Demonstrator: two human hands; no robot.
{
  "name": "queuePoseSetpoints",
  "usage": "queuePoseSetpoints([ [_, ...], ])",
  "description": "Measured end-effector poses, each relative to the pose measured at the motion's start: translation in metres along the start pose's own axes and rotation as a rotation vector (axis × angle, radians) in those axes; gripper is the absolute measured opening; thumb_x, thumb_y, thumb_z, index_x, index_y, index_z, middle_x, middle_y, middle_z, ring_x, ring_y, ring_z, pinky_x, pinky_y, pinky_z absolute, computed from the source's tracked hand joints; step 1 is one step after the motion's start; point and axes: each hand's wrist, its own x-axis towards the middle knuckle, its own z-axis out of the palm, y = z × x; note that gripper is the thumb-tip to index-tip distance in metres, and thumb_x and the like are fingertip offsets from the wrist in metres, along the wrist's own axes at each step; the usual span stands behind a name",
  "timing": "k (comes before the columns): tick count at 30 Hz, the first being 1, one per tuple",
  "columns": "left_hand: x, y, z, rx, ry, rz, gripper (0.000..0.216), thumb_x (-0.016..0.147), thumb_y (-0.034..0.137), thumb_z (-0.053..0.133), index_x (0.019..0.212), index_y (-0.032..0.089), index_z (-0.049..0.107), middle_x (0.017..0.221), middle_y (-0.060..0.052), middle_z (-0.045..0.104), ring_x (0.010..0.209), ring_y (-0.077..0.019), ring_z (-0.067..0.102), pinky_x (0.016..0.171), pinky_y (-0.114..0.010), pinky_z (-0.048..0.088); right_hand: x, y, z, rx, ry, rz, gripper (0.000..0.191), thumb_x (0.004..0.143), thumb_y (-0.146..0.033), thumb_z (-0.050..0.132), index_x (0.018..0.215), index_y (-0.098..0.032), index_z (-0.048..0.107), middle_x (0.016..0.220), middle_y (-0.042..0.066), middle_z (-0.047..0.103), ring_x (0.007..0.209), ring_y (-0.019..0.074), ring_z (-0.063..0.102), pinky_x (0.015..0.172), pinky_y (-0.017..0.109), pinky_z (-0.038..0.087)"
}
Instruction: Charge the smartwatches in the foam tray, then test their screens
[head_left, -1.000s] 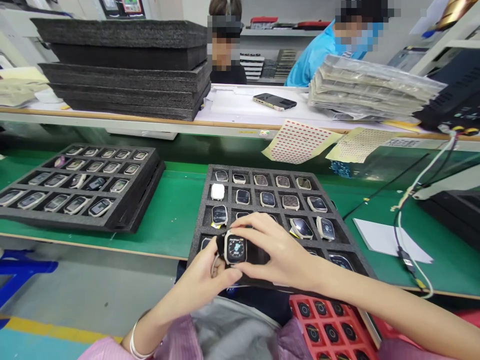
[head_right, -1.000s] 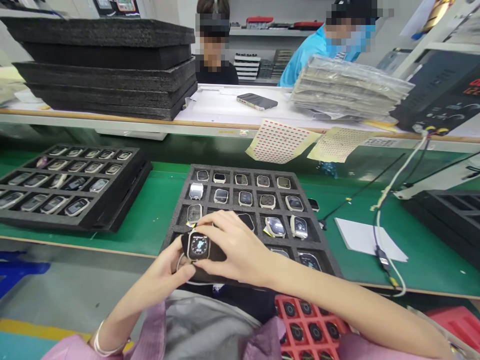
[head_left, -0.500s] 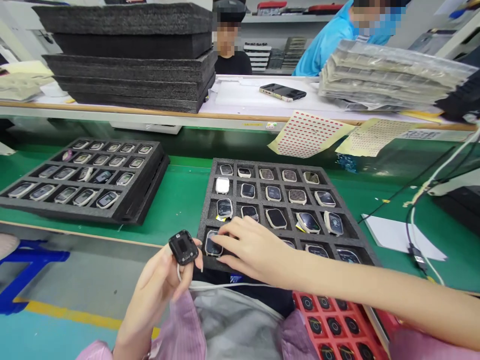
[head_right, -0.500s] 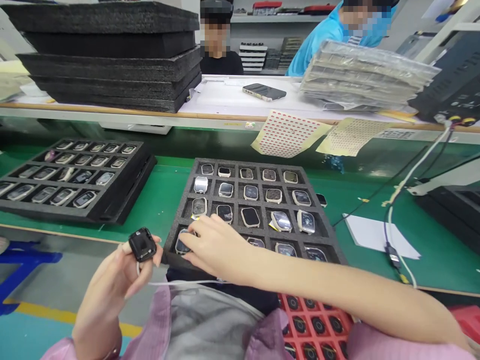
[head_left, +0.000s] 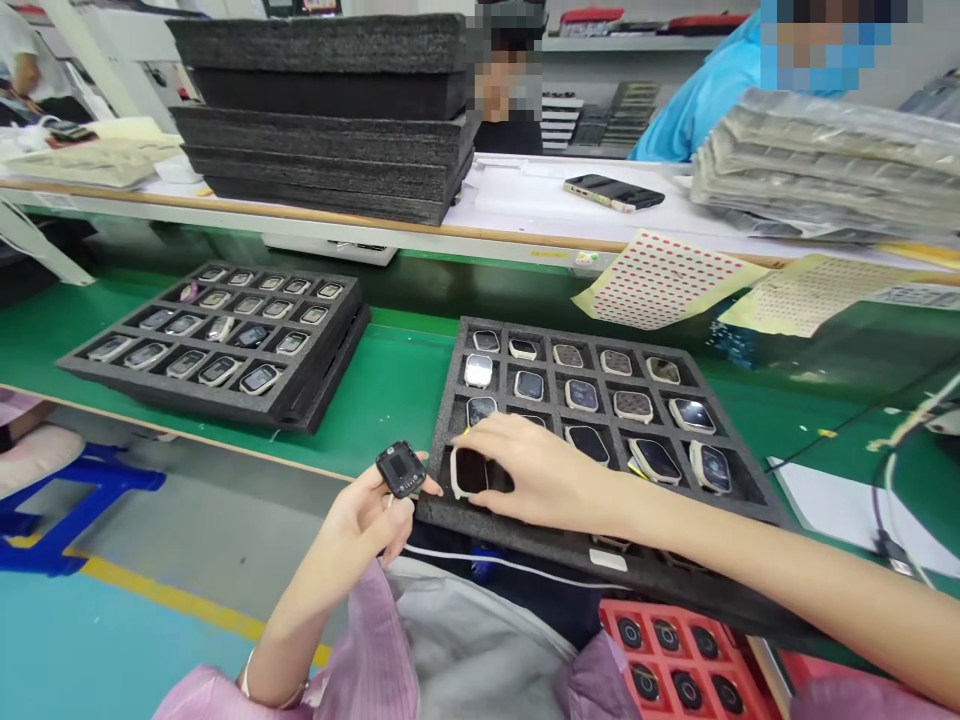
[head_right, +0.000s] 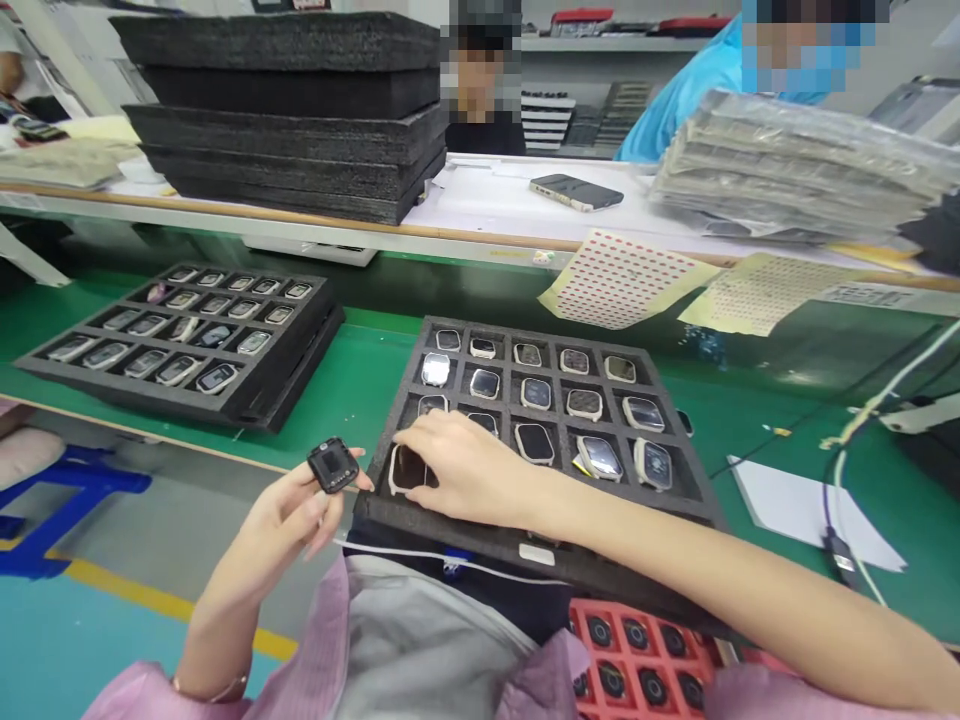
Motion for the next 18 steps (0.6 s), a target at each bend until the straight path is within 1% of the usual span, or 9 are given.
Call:
queuePoseSetpoints([
  [2,0.003,-0.003,0.003,-0.005,-0.084,-0.039,0.045,0.084,0.043,0.062,0.117,0.014,0.053,0.077,-0.005,0.062,0.043,-0.005,0.038,0.044,-0.022,0.032,-0.004,-0.002,-0.009,0.107,0.116,-0.03,0.035,0.081,-0.02,0.065,0.115,-0.014,0.056,0.106,0.01,0.062,0.096,0.0232,0.055,0.086,0.037,0.045],
  [3,0.005,-0.004,0.006,-0.012,-0.142,-0.063,0.046,0.083,0.045,0.064,0.114,0.013,0.054,0.068,-0.002,0.059,0.043,-0.0056,0.038,0.044,-0.022,0.032,-0.006,-0.005,-0.012,0.121,0.147,-0.055,0.033,0.082,-0.02,0.063,0.115,-0.015,0.057,0.107,0.01,0.061,0.097,0.023,0.054,0.087,0.037,0.044],
  [5,0.009,-0.005,0.015,-0.024,-0.238,-0.114,0.046,0.08,0.048,0.065,0.107,0.012,0.054,0.054,0.004,0.051,0.041,-0.0063,0.038,0.043,-0.021,0.03,-0.008,-0.014,-0.017,0.08,0.144,-0.104,0.03,0.084,-0.02,0.061,0.113,-0.014,0.058,0.108,0.011,0.061,0.096,0.0241,0.053,0.085,0.039,0.044],
  [6,0.011,-0.006,0.021,-0.024,-0.253,-0.132,0.043,0.081,0.048,0.064,0.102,0.012,0.054,0.05,0.006,0.047,0.04,-0.0061,0.037,0.042,-0.02,0.029,-0.008,-0.018,-0.018,0.037,0.124,-0.119,0.03,0.084,-0.019,0.06,0.113,-0.013,0.058,0.108,0.012,0.061,0.096,0.0251,0.053,0.084,0.04,0.045],
  [9,0.016,-0.007,0.034,0.009,-0.198,-0.146,0.031,0.084,0.043,0.062,0.091,0.014,0.053,0.047,0.009,0.041,0.036,-0.0043,0.033,0.039,-0.018,0.023,-0.009,-0.026,-0.015,-0.071,0.061,-0.13,0.029,0.085,-0.015,0.056,0.113,-0.01,0.058,0.108,0.014,0.061,0.099,0.0276,0.051,0.083,0.042,0.045],
  [11,0.019,-0.009,0.039,0.021,-0.161,-0.148,0.029,0.084,0.042,0.061,0.085,0.015,0.052,0.046,0.01,0.038,0.034,-0.0031,0.029,0.036,-0.018,0.019,-0.01,-0.026,-0.012,-0.079,0.031,-0.122,0.028,0.086,-0.014,0.055,0.114,-0.01,0.057,0.109,0.014,0.061,0.102,0.0276,0.051,0.085,0.043,0.045],
  [14,0.019,-0.015,0.042,0.0,-0.129,-0.154,0.029,0.084,0.042,0.062,0.084,0.015,0.051,0.045,0.011,0.035,0.032,-0.0022,0.026,0.034,-0.017,0.013,-0.013,-0.022,-0.005,-0.018,0.025,-0.107,0.025,0.089,-0.015,0.053,0.113,-0.012,0.056,0.11,0.014,0.06,0.101,0.0258,0.054,0.087,0.042,0.047],
  [18,0.015,-0.021,0.042,-0.026,-0.058,-0.139,0.029,0.083,0.042,0.063,0.083,0.014,0.054,0.046,0.012,0.032,0.033,-0.0021,0.021,0.035,-0.018,0.014,-0.017,-0.02,0.007,0.108,0.087,-0.087,0.021,0.092,-0.019,0.051,0.112,-0.013,0.055,0.11,0.013,0.058,0.1,0.0236,0.055,0.087,0.039,0.049],
])
